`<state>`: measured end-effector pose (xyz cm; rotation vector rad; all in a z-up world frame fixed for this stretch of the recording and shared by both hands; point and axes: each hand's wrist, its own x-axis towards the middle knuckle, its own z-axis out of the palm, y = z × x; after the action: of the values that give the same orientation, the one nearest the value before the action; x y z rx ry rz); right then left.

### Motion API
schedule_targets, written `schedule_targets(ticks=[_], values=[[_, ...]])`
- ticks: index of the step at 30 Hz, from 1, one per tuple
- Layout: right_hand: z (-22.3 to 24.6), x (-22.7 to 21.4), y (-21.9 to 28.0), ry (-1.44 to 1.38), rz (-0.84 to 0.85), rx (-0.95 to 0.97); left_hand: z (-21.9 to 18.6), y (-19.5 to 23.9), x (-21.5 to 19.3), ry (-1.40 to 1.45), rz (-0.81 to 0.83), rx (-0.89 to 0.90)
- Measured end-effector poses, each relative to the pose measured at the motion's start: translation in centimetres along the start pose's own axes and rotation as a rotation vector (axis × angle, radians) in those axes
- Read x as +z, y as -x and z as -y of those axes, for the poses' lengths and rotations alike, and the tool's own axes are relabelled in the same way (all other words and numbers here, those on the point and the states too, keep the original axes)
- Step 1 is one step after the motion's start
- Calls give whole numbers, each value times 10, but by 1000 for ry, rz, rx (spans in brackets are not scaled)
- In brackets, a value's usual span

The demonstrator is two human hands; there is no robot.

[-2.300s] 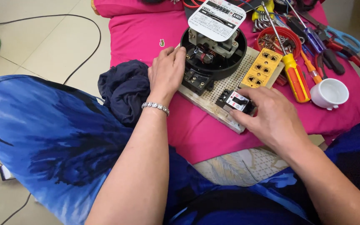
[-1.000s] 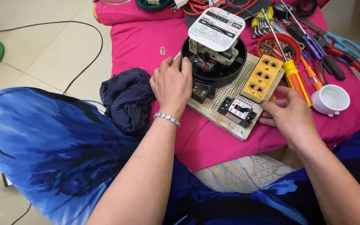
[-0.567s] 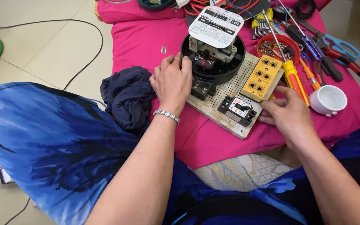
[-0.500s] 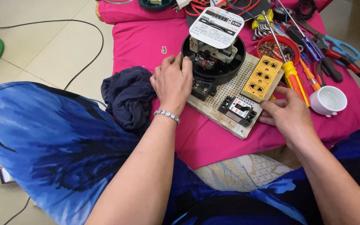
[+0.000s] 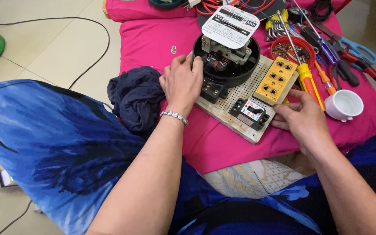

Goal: The person arranges and positions various electrical components, including a circuit breaker, a yellow socket block, and a black meter housing, on a perforated board. They repeatedly pick up, move, and place these items to organize the layout on the board.

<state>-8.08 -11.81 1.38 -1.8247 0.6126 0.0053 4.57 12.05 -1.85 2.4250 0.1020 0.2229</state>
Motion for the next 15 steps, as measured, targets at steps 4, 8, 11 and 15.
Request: schedule_targets(ticks=[4, 8, 11, 15], values=[[12, -3, 6, -2, 7, 19, -1, 0, -7, 53, 14, -7], [27, -18, 12, 327, -50, 40, -3, -3, -27, 237, 11, -87], [28, -28, 8, 588, -172, -205, 9, -19, -30, 391, -94, -104], [40, -19, 7, 635, -235, -521, 10, -22, -54, 604, -111, -261]])
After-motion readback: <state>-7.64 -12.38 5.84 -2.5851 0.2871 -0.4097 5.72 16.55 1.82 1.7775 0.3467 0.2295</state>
